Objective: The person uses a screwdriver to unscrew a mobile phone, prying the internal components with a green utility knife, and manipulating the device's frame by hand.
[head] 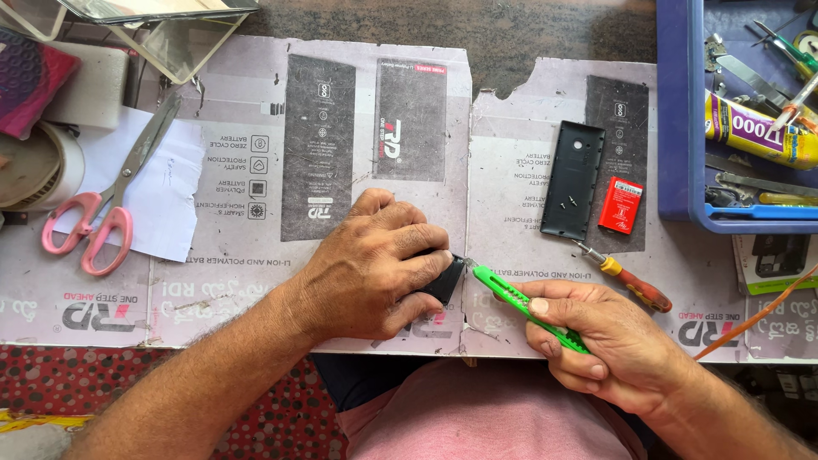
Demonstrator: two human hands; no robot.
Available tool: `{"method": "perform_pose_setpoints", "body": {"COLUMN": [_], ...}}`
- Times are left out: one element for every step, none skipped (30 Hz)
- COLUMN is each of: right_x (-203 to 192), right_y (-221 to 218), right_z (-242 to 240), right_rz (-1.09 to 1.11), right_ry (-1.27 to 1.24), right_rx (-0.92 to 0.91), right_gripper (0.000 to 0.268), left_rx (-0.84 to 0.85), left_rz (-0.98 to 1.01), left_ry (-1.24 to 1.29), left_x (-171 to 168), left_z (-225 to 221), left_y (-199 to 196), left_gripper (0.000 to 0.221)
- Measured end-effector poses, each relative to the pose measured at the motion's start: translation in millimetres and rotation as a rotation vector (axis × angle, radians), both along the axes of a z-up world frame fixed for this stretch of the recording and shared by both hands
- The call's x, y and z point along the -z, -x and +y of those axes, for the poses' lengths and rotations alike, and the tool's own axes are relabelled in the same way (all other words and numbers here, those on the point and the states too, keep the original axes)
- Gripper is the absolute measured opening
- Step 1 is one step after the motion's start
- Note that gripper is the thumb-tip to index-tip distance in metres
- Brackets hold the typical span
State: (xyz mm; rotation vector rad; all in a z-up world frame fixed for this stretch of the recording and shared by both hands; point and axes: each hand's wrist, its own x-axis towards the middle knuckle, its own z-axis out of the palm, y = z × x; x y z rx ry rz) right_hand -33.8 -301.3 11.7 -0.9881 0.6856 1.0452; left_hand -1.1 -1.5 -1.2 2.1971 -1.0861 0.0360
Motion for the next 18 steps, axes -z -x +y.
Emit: {"method": "perform_pose_setpoints", "body": {"right_x": [1,2,2,3,4,5,5,6,6,7,7,8,8,8,9,9,9,9], "right_y": [1,3,5,6,8,10,11,13,13,14,15,15,16,16,16,17,18,19], "right_z": [0,0,0,1,1,2,3,3,4,4,3,3,3,3,3,4,5,6], "right_rz": [0.010,0.020,0.030,0.028,0.026,0.023,0.024,0.026,0.028,0.023,0.019,0.015,0.019,0.022,0.025,-0.022,-0.070,-0.118], "right_ry": [0.009,0.018,0.028,0.030,0.031,0.033,0.018,0.002,-0.014,-0.009,-0.004,0.002,0.028,0.054,0.079,0.086,0.092,0.099], "right_rx": [0.014,0.027,0.041,0.042,0.044,0.044,0.060,0.076,0.092,0.093,0.094,0.094,0.087,0.076,0.066,0.062,0.058,0.055], "right_gripper": [0.040,0.038,0.037,0.037,0.037,0.038,0.037,0.037,0.036,0.036,0.037,0.037,0.037,0.037,0.038,0.039,0.041,0.042], "left_rx": [0.000,0.001,0.003,0.004,0.006,0.006,0.007,0.005,0.002,0.002,0.005,0.007,0.009,0.006,0.003,0.001,-0.001,-0.003], "left_rz": [0.001,0.001,0.002,0.002,-0.001,-0.004,-0.007,-0.005,-0.002,0.000,-0.006,-0.011,-0.015,-0.018,-0.021,-0.024,-0.025,-0.026], "left_ry": [-0.002,0.000,0.002,0.004,0.003,0.003,0.002,0.002,0.002,0.004,0.001,-0.001,-0.003,-0.004,-0.005,-0.007,-0.008,-0.007], "left_x": [0,0,0,0,0,0,0,0,0,0,-1,-1,-1,-1,-1,-1,-1,-1], "left_z": [0,0,0,0,1,1,1,1,1,1,1,1,1,1,1,1,1,1], "left_y": [0,0,0,0,0,0,0,0,0,0,0,0,0,0,0,0,0,0], "left_gripper": [0.048,0.048,0.048,0.049,0.049,0.049,0.049,0.049,0.049,0.049,0.050,0.050,0.050,0.050,0.050,0.050,0.050,0.050]}}
